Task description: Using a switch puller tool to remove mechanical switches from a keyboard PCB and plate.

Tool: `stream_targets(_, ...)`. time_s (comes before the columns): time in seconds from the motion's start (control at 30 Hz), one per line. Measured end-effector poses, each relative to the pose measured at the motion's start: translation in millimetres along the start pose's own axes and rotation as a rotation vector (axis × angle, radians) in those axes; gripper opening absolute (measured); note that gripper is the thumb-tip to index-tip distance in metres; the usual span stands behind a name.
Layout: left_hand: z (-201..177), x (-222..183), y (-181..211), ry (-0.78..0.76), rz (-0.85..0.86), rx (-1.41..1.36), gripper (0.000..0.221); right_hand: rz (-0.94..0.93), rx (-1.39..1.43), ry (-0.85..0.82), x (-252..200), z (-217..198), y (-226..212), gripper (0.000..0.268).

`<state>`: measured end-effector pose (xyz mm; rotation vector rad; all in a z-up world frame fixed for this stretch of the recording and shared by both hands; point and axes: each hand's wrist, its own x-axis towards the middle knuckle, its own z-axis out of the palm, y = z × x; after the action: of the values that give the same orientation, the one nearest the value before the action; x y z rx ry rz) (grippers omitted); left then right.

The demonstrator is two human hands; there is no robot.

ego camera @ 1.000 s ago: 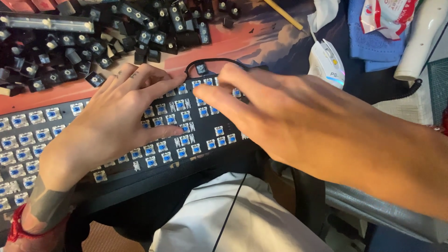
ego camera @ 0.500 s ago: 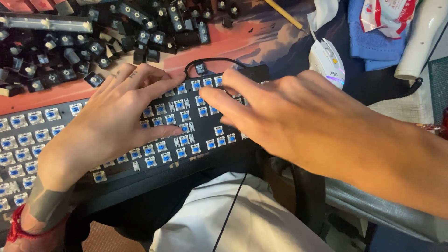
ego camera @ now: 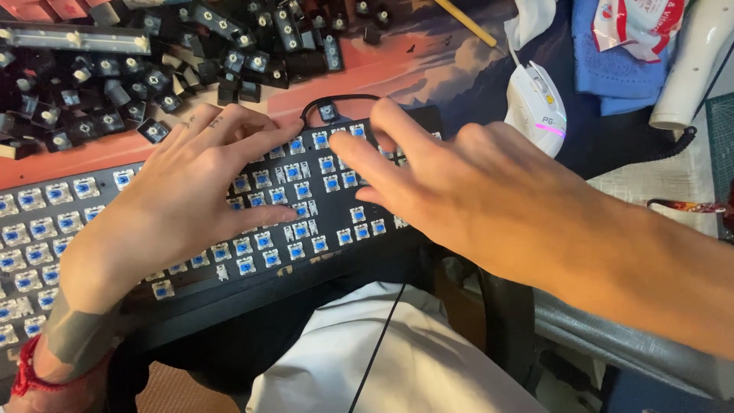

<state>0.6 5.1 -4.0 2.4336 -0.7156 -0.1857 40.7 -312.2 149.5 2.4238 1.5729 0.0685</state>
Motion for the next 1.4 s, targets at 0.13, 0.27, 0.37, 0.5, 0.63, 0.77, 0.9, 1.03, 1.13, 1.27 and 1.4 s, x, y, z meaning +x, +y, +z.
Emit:
stream_targets(0.13, -4, 1, 4, -0.004, 0.009, -0.017, 0.104, 0.023, 0.109, -0.073, 5, -5, 3, 0.08)
stream_targets(0.27, -4, 1, 4, -0.039, -0.023, -0.016, 0.105, -0.042, 0.294, 0.08, 10, -8, 3, 0.031)
stream_targets(0.37, -4, 1, 3, -0.028, -0.014, -0.008, 0.105, -0.054, 0.012, 0.074, 10, -8, -2, 0.03)
stream_targets(0.5, -1, 0, 2, -0.005, -0.007, -0.003, 0.106, -0.062, 0.031, -0.015, 13, -19, -3, 0.083)
stream_targets(0.63, -5, 1, 6, -0.011, 0.001, -0.03, 0.104, -0.049, 0.144, 0.084, 13, -15, -8, 0.075)
stream_targets(0.77, -4, 0, 4, -0.016, -0.018, -0.018, 0.092, -0.039, -0.155, 0.017, 9, -16, -7, 0.086)
stream_targets(0.9, -2, 0, 2, 0.023, 0.037, -0.016, 0.1, -0.099, 0.24, 0.051, 13, -19, -2, 0.078)
stream_targets(1.03, -4, 1, 5, 0.0, 0.012, -0.022, 0.101, -0.058, 0.073, 0.099, 9, -11, -5, 0.077)
stream_targets(1.13, -3, 0, 3, -0.01, -0.001, -0.02, 0.104, -0.051, -0.235, 0.084, 9, -15, -6, 0.077)
stream_targets(1.27, -3, 0, 3, -0.012, -0.005, -0.027, 0.1, -0.065, 0.138, 0.046, 11, -14, -5, 0.072)
stream_targets(1.4, -4, 0, 4, -0.041, -0.033, -0.036, 0.099, -0.028, -0.422, 0.144, 3, -8, -9, 0.077)
